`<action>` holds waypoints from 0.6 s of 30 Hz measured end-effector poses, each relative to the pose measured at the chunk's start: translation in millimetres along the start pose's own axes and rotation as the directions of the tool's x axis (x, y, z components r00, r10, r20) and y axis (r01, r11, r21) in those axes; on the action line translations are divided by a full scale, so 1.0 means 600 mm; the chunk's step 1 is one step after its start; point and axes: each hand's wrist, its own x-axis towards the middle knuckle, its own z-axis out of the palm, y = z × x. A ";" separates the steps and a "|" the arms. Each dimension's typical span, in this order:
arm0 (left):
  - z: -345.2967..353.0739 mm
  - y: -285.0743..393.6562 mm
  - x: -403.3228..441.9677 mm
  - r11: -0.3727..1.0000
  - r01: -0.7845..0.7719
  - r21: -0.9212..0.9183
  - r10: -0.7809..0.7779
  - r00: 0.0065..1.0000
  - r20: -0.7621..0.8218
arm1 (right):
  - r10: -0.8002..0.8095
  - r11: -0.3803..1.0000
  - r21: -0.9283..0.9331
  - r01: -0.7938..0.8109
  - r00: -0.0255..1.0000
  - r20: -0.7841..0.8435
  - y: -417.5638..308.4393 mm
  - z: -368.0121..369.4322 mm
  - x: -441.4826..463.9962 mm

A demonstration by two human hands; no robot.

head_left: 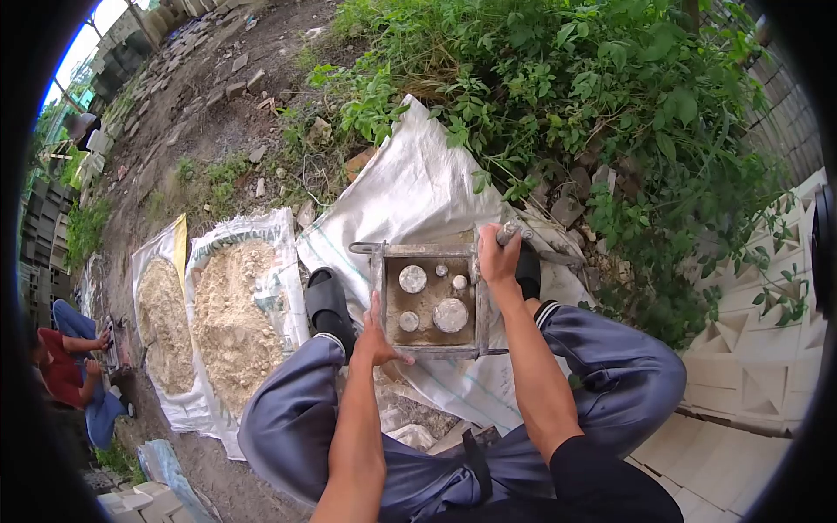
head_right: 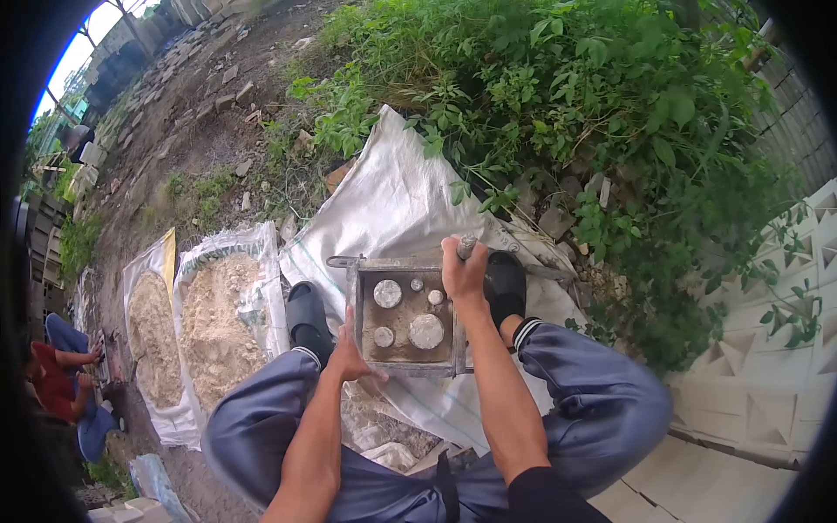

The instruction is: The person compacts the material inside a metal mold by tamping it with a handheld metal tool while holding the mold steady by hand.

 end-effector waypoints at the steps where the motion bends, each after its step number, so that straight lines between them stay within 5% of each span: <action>1: -0.003 0.004 0.009 1.000 -0.006 -0.013 0.006 1.000 -0.004 | 0.027 0.999 0.039 -0.024 0.996 -0.081 -0.029 0.004 -0.004; 6: -0.009 0.000 0.004 0.996 -0.018 -0.085 0.019 1.000 0.018 | -0.153 0.987 -0.039 0.155 0.987 0.047 -0.027 -0.015 -0.040; 8: -0.008 0.006 0.012 0.997 0.012 -0.081 -0.010 1.000 0.025 | -0.363 0.891 -0.238 0.386 0.922 0.136 -0.029 0.016 -0.015; 12: -0.009 0.003 0.004 0.997 0.051 -0.063 -0.047 0.997 0.054 | -0.072 0.988 -0.131 0.081 0.995 0.075 -0.088 0.000 -0.024; 18: -0.002 0.002 0.005 0.999 -0.026 -0.022 0.026 0.999 -0.019 | -0.096 0.994 -0.037 0.098 0.994 0.058 0.010 -0.016 -0.025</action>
